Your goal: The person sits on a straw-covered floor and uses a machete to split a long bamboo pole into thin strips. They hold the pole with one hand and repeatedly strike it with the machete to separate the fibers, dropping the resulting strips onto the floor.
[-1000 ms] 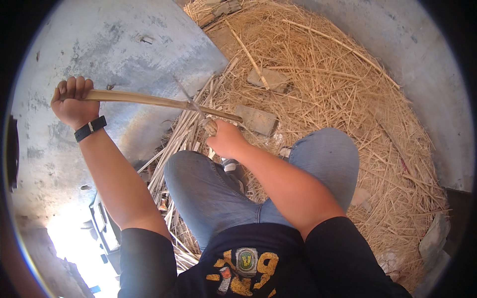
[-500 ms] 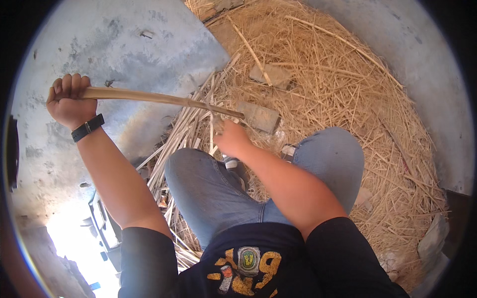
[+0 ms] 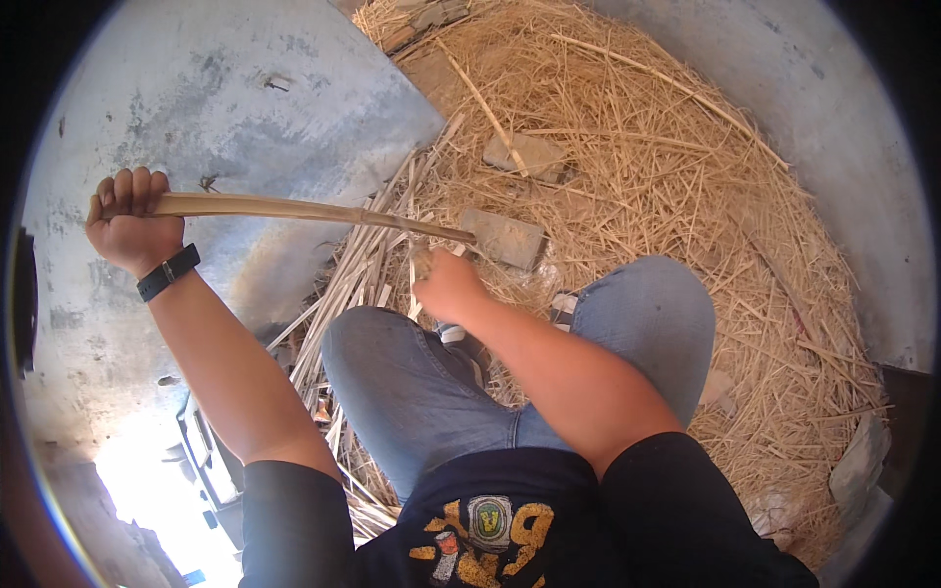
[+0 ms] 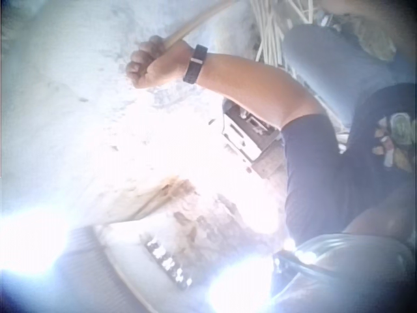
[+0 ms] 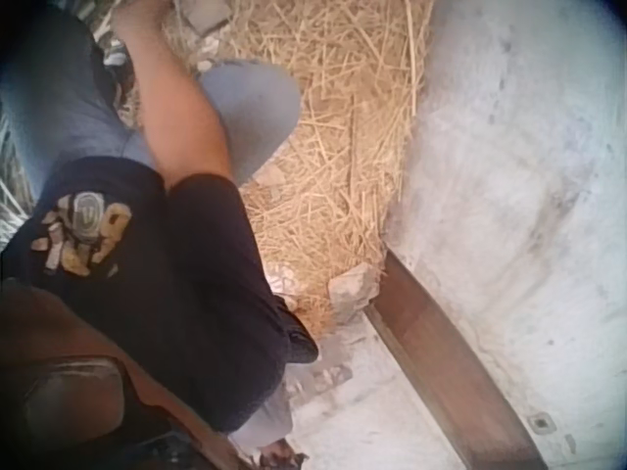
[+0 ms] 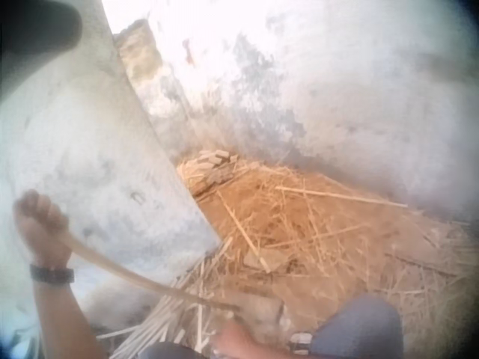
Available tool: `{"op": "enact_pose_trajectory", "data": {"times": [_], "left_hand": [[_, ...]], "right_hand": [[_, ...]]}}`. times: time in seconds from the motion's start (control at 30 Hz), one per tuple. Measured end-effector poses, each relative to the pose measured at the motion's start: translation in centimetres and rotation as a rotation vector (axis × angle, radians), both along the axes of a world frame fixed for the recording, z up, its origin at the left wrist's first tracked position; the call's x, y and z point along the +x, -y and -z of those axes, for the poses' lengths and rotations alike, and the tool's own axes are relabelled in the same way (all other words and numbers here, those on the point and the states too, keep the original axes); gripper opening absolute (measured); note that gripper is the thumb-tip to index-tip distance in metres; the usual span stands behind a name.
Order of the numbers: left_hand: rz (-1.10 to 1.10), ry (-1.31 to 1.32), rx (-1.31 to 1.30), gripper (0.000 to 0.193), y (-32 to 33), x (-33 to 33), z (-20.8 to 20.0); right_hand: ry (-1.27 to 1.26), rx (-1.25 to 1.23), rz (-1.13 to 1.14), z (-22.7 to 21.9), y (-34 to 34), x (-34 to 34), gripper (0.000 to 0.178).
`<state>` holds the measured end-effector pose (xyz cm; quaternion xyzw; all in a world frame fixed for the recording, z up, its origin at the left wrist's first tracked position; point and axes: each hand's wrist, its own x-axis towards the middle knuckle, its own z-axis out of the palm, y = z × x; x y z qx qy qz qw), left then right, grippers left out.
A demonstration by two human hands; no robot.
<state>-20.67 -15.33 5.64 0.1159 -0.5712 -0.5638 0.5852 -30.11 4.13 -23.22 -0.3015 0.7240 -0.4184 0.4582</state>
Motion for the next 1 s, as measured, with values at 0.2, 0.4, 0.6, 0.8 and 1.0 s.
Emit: {"op": "enact_pose_trajectory", "data": {"times": [0.2, 0.4, 0.6, 0.8, 1.0], "left_hand": [[-0.057, 0.013, -0.004, 0.02, -1.1, -0.9, -0.1], [-0.039, 0.022, 0.013, 0.019, -1.7, -2.3, -0.5], [0.133, 0.044, -0.021, 0.021, -1.0, -2.2, -0.8], [0.273, 0.035, -0.002, 0.02, -1.1, -2.9, -0.7], [0.717, 0.057, 0.035, 0.022, 3.1, -0.1, -1.0]], "right_hand": [[-0.094, -0.291, -0.014, -2.2, -0.8, 1.7, 0.03], [0.05, -0.11, 0.109, 1.7, 0.2, 0.4, 0.033], [-0.059, -0.304, -0.047, -5.8, -1.7, 0.3, 0.032], [0.008, 0.06, 0.056, 4.7, 0.3, -2.2, 0.033], [0.061, -0.31, -0.039, -4.4, -0.9, -1.4, 0.035]]}}
